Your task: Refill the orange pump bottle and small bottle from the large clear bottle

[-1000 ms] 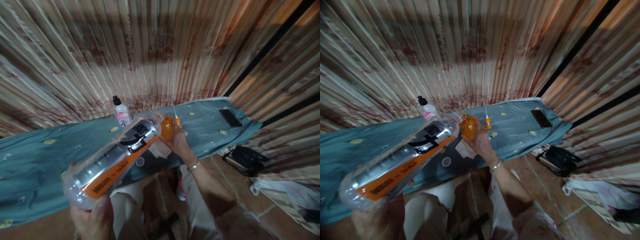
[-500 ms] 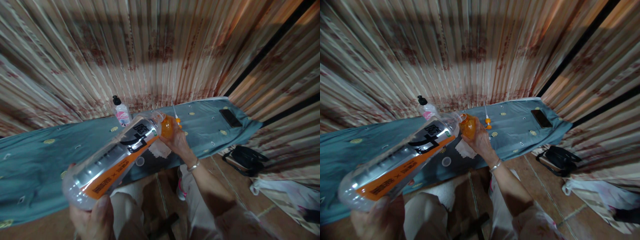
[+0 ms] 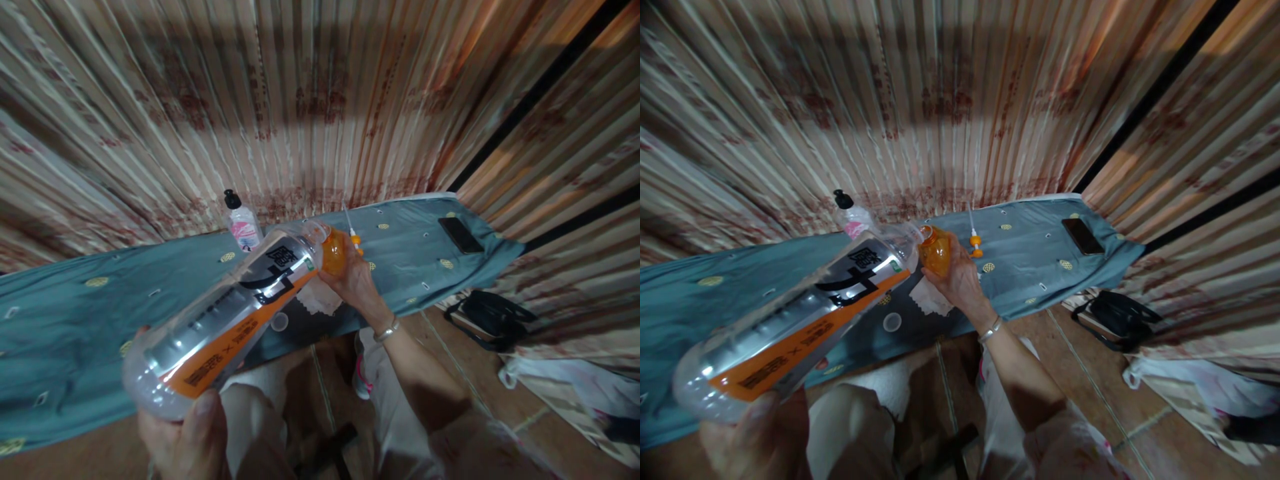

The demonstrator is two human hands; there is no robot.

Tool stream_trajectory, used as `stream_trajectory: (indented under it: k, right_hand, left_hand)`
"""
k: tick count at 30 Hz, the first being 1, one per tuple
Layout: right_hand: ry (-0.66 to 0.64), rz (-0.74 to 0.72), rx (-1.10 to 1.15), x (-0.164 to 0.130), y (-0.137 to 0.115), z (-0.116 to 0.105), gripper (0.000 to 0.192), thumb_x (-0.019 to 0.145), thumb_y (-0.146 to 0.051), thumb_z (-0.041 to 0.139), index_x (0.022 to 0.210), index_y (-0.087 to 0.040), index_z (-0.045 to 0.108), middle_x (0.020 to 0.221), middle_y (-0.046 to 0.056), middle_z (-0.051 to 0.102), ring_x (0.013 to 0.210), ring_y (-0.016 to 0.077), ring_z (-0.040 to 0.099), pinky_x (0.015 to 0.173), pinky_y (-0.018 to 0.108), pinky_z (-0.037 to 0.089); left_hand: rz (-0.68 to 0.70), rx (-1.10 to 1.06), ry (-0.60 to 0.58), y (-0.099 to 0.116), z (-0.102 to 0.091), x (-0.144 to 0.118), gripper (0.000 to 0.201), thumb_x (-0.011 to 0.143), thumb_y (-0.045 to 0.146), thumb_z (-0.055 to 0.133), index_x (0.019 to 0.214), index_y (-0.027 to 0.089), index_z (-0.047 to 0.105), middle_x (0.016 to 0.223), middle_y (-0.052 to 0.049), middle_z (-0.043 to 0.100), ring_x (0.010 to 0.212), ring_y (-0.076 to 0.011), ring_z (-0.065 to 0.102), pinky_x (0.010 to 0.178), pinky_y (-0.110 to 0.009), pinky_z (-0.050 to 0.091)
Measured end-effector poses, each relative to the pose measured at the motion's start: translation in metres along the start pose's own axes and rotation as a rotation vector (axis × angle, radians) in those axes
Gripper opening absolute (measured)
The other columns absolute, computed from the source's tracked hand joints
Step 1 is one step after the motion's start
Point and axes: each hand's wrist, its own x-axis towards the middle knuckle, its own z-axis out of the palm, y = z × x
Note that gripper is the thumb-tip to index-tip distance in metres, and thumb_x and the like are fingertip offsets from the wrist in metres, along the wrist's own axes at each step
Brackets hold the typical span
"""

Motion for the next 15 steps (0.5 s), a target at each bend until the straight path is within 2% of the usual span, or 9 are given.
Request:
stream_trajectory:
  k: [3,5,9,13,15]
  right_hand:
    - [-0.018,0.010,0.002,0.001,-0.001,-0.001,0.094,0.086,-0.041,0.080,0.165,-0.025,0.031,0.136,0.020,0.069,0.124,0.0415,0.069,0.103,0.067,0.060]
    - [-0.030,0.015,-0.009,0.002,-0.002,-0.002,0.093,0.087,-0.044,0.079,0.165,-0.023,0.033,0.134,0.021,0.070,0.122,0.0416,0.070,0.101,0.066,0.060]
    - [-0.035,0.013,-0.048,0.004,-0.007,-0.004,0.093,0.089,-0.050,0.077,0.164,-0.018,0.034,0.133,0.024,0.069,0.116,0.0412,0.071,0.102,0.065,0.060]
    - [-0.030,0.007,-0.042,0.005,-0.008,-0.003,0.094,0.089,-0.050,0.078,0.166,-0.023,0.031,0.136,0.022,0.068,0.116,0.0398,0.071,0.101,0.066,0.060]
    - [-0.024,0.009,-0.040,0.005,-0.007,-0.002,0.096,0.088,-0.050,0.079,0.167,-0.024,0.030,0.137,0.022,0.067,0.117,0.0400,0.071,0.100,0.066,0.060]
  left_hand:
    - [-0.052,-0.093,0.062,0.003,0.004,0.003,0.085,0.060,0.051,0.086,0.141,0.032,0.065,0.139,-0.007,0.069,0.139,-0.0425,0.057,0.118,-0.055,0.045]
    - [-0.064,-0.089,0.080,0.005,0.005,0.004,0.084,0.058,0.048,0.089,0.137,0.032,0.068,0.136,-0.006,0.071,0.138,-0.0423,0.058,0.121,-0.057,0.042]
    - [-0.081,-0.128,0.064,0.008,0.005,0.003,0.088,0.058,0.047,0.089,0.142,0.034,0.065,0.134,-0.007,0.071,0.140,-0.0430,0.056,0.122,-0.063,0.038]
    - [-0.086,-0.149,0.085,0.014,0.009,0.004,0.088,0.054,0.049,0.092,0.137,0.029,0.069,0.128,-0.009,0.074,0.132,-0.0440,0.061,0.114,-0.063,0.048]
    - [-0.058,-0.129,0.088,0.016,0.013,0.006,0.085,0.053,0.053,0.093,0.131,0.027,0.073,0.125,-0.009,0.075,0.128,-0.0426,0.065,0.111,-0.059,0.052]
